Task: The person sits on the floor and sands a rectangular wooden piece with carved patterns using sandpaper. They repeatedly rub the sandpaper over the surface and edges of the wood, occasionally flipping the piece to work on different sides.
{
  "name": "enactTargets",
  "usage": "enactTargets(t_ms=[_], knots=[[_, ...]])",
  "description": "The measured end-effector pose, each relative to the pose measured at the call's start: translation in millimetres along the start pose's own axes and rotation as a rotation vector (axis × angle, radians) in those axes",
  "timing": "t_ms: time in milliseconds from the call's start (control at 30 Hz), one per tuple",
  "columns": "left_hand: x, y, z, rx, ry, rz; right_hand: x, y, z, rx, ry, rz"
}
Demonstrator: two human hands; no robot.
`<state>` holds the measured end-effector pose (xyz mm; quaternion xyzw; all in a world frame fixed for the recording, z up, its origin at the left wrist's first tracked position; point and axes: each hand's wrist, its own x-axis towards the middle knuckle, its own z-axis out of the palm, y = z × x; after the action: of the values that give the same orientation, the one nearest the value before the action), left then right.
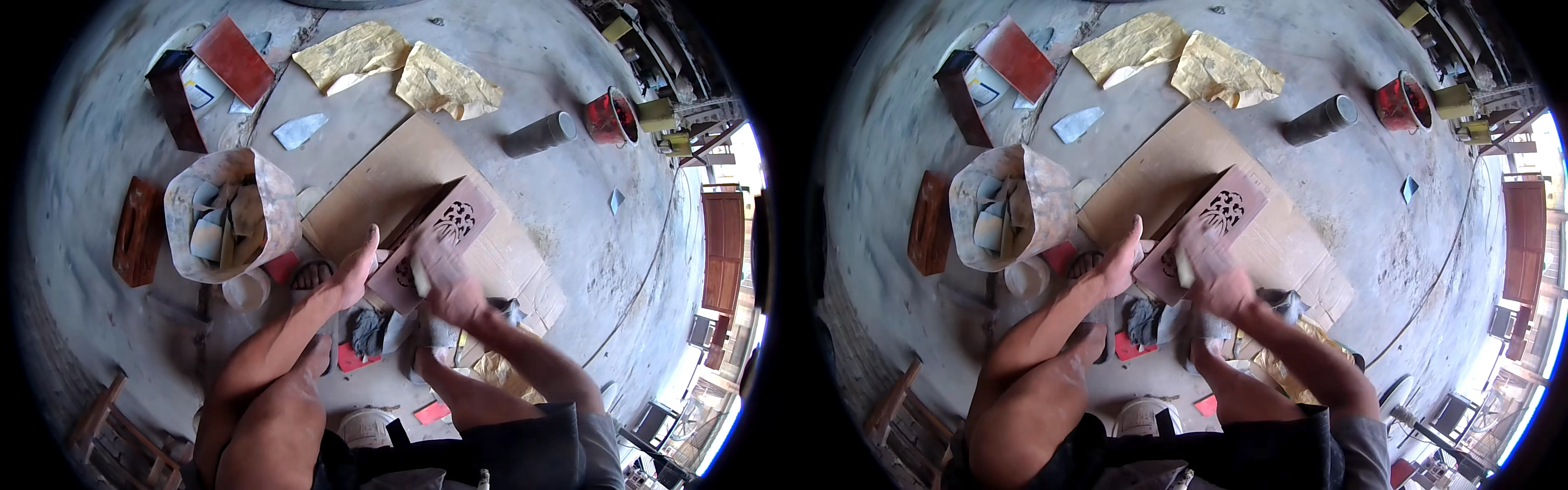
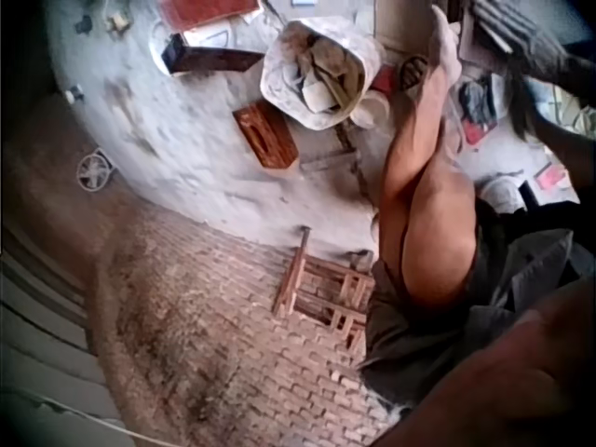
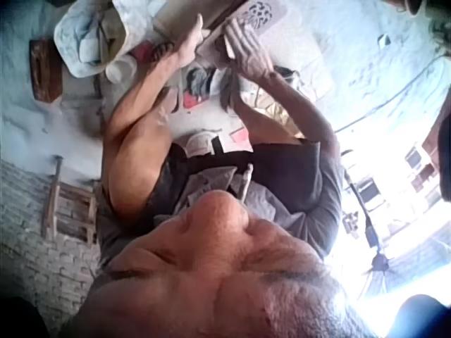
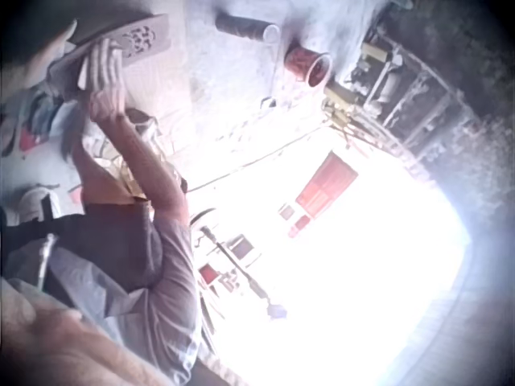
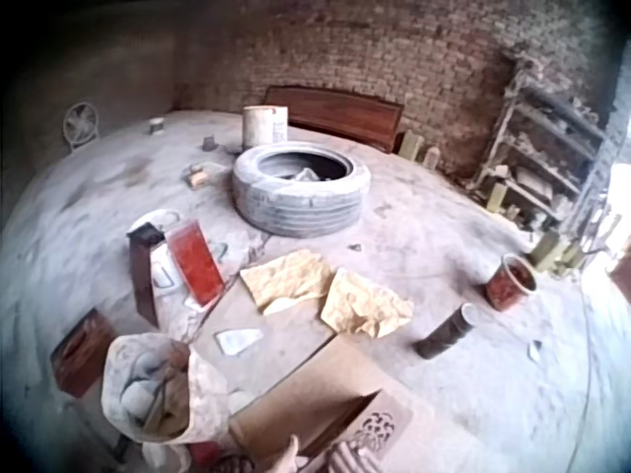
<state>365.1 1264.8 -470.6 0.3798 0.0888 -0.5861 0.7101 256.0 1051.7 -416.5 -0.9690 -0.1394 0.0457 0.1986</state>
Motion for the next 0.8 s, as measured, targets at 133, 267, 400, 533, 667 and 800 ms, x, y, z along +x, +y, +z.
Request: enactTargets(t_ms=[133,267,400,533,667,800], knots=[[-5.2,-1.4,3.1,0.112,0.183,0.044,-10.5,-20.5,-4.1,0.107,-0.128,-0.249],[-5.5,12.0,16.0,0.111,0.041,0.019,26.2,70.8,-32.3,-0.032,0.205,0.08],[3.5,-3.5,-14.7,0.103,0.144,-0.017,3.6,8.1,-3.9,-0.049,0.052,0.007],[3.3,-7.6,-4.3,0.078,0.133,0.055,-16.1,-30.4,-6.9,0.019,-0.099,-0.268],[-4.7,7.2,4.8,0.038,0.032,-0.007,14.8,17.6,-31.2,-0.047,0.093,0.025],[-0.6,24.3,21.7,0.317,0.007,0.118,-37.1,-26.8,7.7,-0.059,-0.108,-0.257]])
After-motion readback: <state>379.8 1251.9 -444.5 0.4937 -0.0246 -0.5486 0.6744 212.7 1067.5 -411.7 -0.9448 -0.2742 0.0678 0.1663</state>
